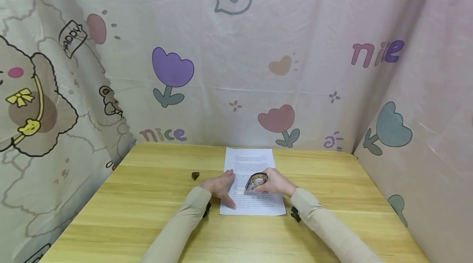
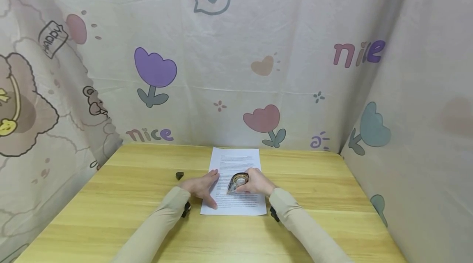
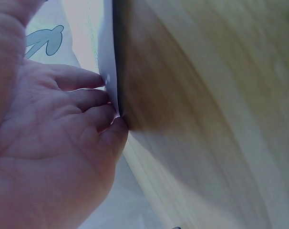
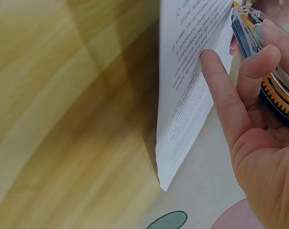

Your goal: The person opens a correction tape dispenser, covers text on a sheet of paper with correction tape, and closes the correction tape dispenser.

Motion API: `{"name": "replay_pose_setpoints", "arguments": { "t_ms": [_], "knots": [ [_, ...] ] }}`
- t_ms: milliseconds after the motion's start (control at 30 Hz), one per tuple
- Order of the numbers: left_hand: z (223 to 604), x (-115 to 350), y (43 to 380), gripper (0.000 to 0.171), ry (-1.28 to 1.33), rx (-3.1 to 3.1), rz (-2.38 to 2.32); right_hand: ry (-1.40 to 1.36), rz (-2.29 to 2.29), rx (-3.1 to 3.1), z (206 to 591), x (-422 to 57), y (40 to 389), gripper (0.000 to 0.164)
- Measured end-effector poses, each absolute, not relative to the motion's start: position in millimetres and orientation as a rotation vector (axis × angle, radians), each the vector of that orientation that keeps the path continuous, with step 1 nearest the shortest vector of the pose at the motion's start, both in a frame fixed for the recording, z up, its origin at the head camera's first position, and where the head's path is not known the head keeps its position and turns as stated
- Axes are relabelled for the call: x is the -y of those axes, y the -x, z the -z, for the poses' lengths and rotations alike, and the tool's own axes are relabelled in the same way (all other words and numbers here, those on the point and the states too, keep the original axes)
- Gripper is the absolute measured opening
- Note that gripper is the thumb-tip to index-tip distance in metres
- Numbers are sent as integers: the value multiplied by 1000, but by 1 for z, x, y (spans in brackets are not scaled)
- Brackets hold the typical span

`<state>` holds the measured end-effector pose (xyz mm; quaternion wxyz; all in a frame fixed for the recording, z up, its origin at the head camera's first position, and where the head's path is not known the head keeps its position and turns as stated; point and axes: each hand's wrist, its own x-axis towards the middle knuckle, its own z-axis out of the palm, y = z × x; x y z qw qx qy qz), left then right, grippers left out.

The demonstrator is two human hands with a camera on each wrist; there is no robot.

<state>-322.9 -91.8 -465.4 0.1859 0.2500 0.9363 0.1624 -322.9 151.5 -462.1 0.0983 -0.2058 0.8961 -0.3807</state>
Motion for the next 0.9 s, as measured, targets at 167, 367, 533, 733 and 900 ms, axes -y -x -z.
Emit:
{"name": "replay_pose_setpoints", "arguments": {
  "t_ms": [167, 367, 533, 733, 900],
  "knots": [
    [461, 91, 322, 126, -716, -2637, -464, 579, 1116, -2671, 462, -154, 323, 23],
    [466, 91, 324, 124, -700, -2641, -448, 549, 1129, -2658, 461, -156, 322, 23],
    [467, 92, 321, 122, -706, -2650, -435, 561, 1137, -2659, 463, -155, 319, 23],
    [468, 93, 320, 122, -706, -2649, -451, 590, 1136, -2660, 464, -154, 318, 26],
    [467, 92, 322, 122, -715, -2644, -465, 583, 1116, -2682, 461, -155, 320, 27]
  ]
}}
